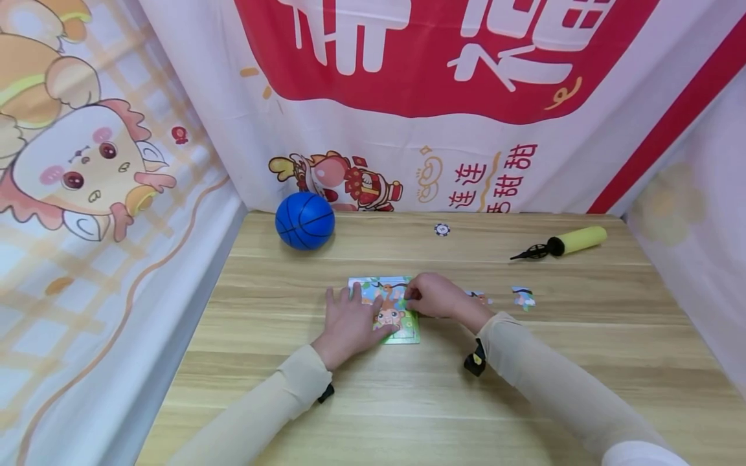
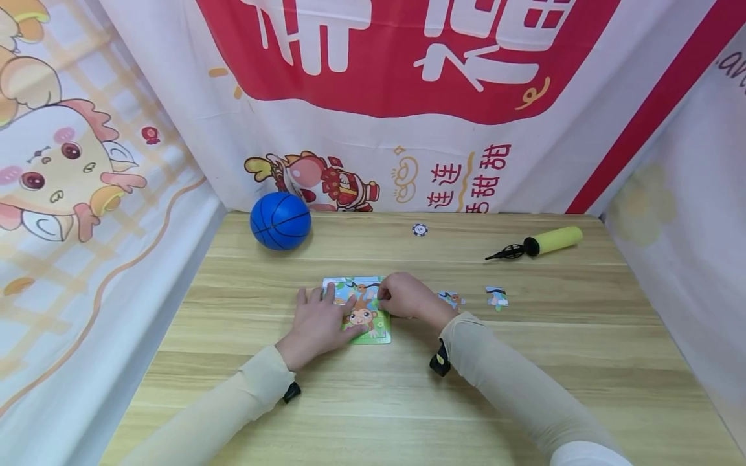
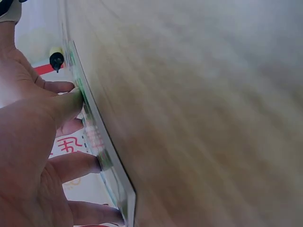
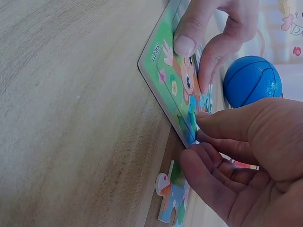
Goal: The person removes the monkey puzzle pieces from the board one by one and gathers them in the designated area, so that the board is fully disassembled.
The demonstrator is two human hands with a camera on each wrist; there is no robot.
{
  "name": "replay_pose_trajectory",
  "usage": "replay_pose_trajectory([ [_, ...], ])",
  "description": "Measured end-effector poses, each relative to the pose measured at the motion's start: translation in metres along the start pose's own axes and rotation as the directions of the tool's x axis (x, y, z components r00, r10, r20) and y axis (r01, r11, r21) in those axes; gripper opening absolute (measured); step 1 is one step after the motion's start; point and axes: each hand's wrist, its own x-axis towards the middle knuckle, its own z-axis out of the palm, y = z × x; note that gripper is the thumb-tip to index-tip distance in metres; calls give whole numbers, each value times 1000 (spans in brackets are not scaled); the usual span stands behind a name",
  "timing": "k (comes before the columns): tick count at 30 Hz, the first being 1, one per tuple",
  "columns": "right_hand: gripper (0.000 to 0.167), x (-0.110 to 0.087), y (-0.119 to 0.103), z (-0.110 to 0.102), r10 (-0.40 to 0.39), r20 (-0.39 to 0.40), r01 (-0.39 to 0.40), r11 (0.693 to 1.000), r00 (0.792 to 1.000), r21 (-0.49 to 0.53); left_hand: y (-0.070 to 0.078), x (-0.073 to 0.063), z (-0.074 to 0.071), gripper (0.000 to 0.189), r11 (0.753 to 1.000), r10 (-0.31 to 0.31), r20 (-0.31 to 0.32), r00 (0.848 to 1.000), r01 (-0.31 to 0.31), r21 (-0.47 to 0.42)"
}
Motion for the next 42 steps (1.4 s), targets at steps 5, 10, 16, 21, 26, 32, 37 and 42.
replay_pose_trajectory([
  [5,5,-4,-3,-5,19,-31,-17,998,999,62,4,3,-1,82,1000,-9,8,1000,9,21],
  [10,5,-6,-8,-10,6,-28,-2,994,1000,112,5,3,-1,83,999,-19,21,1000,18,35],
  [16,4,-5,1,-7,-4,-33,11,979,999,201,5,5,1,84,999,-19,28,999,18,29],
  [21,14,-14,16,-11,104,-59,-64,882,993,467,5,7,1,84,999,-25,28,999,24,38],
  [26,28,-51,49,-26,223,-21,-160,758,975,632,4,6,-3,84,999,-26,56,998,24,30],
  [32,33,-122,101,-40,296,5,-224,710,955,668,3,4,-7,83,999,-23,57,998,20,45],
  [37,32,-169,135,-48,357,26,-283,690,934,666,4,4,-8,83,998,-16,60,998,13,54],
  [42,36,-190,153,-48,408,40,-336,689,912,641,6,6,-7,82,999,-19,62,998,16,42],
])
